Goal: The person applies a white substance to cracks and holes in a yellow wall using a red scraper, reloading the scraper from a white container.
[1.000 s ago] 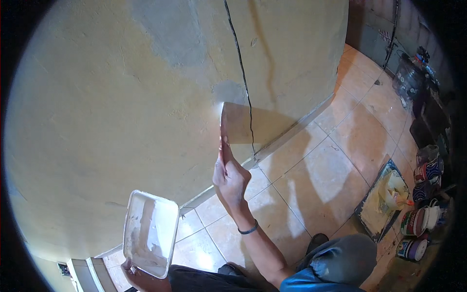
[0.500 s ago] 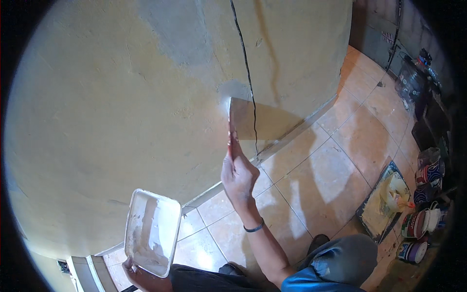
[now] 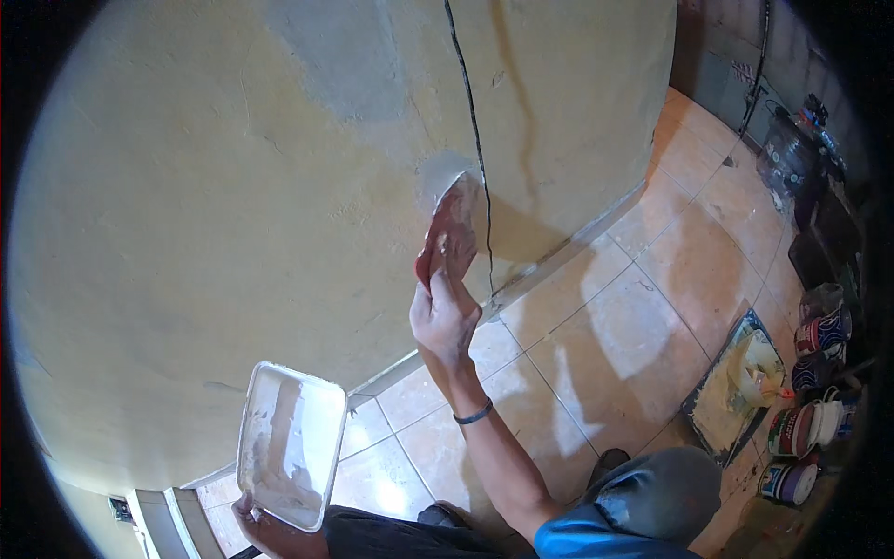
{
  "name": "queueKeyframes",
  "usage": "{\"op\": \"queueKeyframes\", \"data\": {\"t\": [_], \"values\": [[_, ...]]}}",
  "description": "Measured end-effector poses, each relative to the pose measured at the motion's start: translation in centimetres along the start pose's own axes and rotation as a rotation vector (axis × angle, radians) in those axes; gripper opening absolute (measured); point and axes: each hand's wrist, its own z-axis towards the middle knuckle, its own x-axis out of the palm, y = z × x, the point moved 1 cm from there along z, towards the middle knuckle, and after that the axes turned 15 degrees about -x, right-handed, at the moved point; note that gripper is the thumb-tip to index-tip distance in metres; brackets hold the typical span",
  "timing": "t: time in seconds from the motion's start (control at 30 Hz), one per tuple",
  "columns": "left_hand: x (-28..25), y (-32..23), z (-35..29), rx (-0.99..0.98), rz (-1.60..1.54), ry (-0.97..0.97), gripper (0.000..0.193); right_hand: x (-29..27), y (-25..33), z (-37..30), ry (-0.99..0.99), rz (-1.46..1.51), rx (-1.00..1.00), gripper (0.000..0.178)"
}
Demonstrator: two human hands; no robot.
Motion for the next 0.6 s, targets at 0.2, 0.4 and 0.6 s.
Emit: {"op": "queueKeyframes", "data": {"t": [0.2,0.4,0.6], "values": [[-4.8,1.7,2.8,0.577,0.571,0.091,0.062,-2.8,0.8,0.6,-0.132,0.024,0.047,0.035],[-5.9,1.9,4.0,0.650,0.615,0.052,0.064,-1.3,-0.8,0.2,-0.084,-0.014,0.103,0.035],[-3.3,-1.0,2.4,-0.271,-0.240,0.742,0.062,-1.9,0.8,0.5,-0.210,0.050,-0.008,0.034]]}}
